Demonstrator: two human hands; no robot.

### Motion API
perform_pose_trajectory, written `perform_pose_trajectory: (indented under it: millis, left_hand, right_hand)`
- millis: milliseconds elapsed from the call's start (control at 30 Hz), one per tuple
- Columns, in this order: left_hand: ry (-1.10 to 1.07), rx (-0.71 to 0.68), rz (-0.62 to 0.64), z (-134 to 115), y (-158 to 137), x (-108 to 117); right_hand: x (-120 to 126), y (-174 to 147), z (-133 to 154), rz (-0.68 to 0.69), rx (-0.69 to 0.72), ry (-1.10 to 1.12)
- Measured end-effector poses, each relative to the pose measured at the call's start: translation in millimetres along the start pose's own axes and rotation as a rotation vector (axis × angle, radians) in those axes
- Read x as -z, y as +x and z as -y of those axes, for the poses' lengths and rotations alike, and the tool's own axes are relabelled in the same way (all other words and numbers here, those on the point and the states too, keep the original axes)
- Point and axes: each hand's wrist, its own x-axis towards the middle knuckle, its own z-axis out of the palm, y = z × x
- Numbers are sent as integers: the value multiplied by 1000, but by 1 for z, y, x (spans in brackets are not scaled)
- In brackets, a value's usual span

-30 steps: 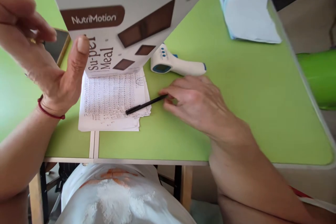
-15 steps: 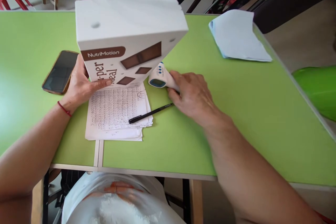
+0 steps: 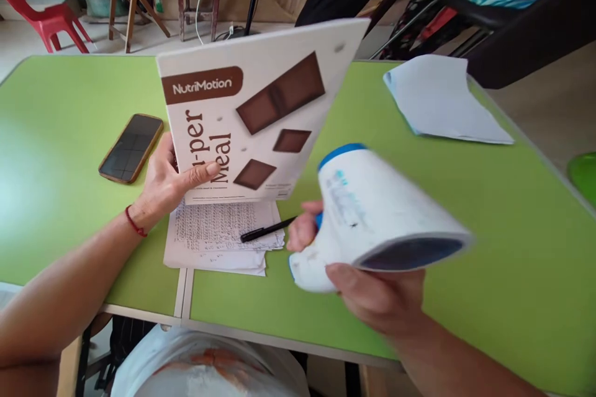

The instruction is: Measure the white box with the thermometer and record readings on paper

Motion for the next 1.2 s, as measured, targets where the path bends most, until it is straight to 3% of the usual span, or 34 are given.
perform_pose_trajectory:
  millis: [100,267,1200]
  left_hand:
    - [60,52,-4,3,-1,-1]
    - [69,36,44,-2,0,-5]
    - [144,22,-1,-5,1,-10]
  right_hand:
    - [-3,-6,-2,135,-93,81]
    - [-4,-6,-7,142,-229,94]
    - [-13,1,-13,217,-262,143]
